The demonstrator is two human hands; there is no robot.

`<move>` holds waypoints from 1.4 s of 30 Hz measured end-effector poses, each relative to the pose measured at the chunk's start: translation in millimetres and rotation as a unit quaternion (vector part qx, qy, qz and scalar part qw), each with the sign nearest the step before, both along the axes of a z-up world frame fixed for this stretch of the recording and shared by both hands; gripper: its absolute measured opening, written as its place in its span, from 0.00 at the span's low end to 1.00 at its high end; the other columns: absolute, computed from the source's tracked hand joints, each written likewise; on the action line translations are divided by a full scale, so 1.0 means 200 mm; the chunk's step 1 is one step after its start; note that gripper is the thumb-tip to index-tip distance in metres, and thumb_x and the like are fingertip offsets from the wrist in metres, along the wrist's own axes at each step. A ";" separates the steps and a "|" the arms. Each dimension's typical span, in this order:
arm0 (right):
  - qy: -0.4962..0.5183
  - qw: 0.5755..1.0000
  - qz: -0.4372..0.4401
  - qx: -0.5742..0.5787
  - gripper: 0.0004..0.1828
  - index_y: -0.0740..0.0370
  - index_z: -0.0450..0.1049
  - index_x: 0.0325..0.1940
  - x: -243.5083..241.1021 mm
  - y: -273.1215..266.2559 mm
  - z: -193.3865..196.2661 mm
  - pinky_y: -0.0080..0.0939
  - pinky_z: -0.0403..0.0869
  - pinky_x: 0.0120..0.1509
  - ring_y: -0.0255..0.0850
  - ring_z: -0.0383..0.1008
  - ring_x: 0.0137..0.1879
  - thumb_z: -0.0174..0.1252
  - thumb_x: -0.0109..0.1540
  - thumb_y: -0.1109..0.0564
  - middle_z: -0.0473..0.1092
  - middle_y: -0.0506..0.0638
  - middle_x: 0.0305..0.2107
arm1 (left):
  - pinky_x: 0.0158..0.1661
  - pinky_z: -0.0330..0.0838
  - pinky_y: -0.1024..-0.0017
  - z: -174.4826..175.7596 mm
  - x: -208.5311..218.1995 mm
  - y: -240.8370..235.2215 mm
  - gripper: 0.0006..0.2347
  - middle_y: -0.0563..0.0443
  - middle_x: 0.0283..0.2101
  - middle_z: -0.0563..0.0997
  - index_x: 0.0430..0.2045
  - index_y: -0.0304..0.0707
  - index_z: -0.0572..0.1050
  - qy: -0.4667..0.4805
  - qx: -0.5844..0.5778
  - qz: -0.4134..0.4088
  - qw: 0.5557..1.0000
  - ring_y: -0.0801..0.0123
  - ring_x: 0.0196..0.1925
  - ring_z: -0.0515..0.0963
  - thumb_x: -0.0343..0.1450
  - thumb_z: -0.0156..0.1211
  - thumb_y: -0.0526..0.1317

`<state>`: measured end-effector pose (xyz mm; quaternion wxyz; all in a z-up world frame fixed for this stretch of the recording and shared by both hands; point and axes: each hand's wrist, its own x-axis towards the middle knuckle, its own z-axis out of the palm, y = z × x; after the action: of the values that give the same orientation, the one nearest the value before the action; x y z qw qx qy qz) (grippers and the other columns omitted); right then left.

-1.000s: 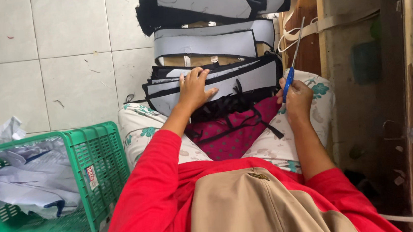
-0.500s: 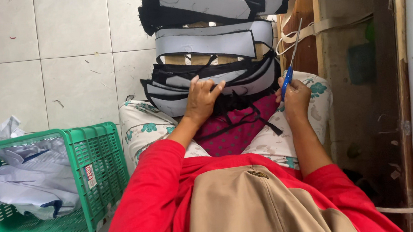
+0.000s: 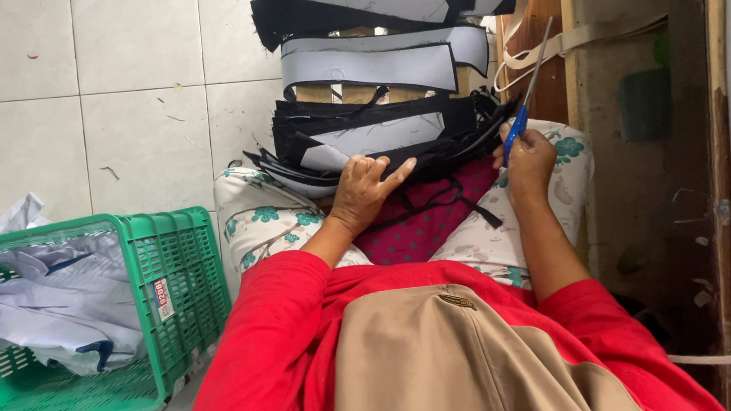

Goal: The person sits on the floor and uses blue-handled scissors to cut a piece of black fabric that has a white paper pattern attached to it. They trim the edges of the fabric, remove the paper pattern, and then fold the cut fabric piece.

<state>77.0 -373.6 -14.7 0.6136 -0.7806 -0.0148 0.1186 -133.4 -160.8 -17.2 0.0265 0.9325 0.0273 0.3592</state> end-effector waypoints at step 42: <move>0.232 0.961 -0.126 0.078 0.26 0.63 0.57 0.61 -0.23 0.09 0.12 0.64 0.82 0.51 0.53 0.84 0.46 0.51 0.71 0.41 0.77 0.63 0.42 | 0.42 0.77 0.48 0.17 0.33 0.39 0.13 0.37 0.34 0.83 0.52 0.55 0.69 0.495 -0.199 0.011 0.846 0.41 0.40 0.84 0.73 0.46 0.39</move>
<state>30.3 -355.4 9.7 0.6693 -0.6767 0.2172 0.2165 -68.2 -82.9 17.6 0.1909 0.9608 0.1177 -0.1627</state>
